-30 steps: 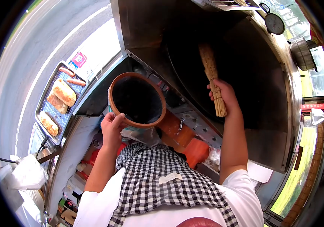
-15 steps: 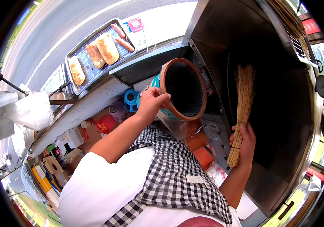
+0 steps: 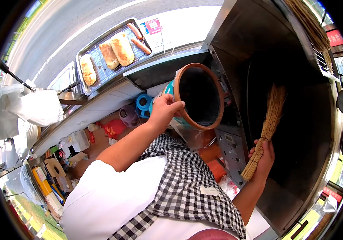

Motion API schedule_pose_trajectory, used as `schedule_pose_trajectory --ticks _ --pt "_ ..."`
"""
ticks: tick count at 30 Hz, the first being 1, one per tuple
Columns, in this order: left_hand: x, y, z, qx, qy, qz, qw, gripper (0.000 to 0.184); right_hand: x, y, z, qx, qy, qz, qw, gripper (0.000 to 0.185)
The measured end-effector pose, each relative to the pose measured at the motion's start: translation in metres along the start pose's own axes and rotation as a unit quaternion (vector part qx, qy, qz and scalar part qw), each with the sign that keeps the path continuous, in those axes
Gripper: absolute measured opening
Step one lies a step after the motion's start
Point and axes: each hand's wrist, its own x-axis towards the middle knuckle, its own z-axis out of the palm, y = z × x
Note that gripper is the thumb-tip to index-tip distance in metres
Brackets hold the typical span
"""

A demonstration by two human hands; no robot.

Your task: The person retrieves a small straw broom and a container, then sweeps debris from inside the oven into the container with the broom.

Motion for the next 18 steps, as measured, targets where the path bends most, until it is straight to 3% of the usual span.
schedule_pose_trajectory --ticks 2,5,8,14,18 --pt "-0.001 0.001 0.001 0.006 0.004 0.001 1.000 0.019 0.005 0.010 -0.008 -0.003 0.003 0.013 1.000 0.038" --pt "0.000 0.000 0.001 0.014 0.004 0.000 1.000 0.019 -0.015 0.005 0.005 -0.082 -0.093 0.084 0.989 0.038" --pt "0.000 0.000 0.001 0.009 0.000 -0.003 1.000 0.019 -0.030 -0.001 0.014 -0.054 -0.111 0.085 0.989 0.037" --pt "-0.002 0.002 0.005 0.016 -0.003 -0.002 1.000 0.020 -0.014 0.004 -0.001 0.004 -0.003 0.006 1.000 0.036" --pt "-0.002 0.001 0.006 0.015 -0.009 -0.002 1.000 0.020 -0.013 0.008 -0.007 -0.044 -0.062 0.078 0.994 0.036"
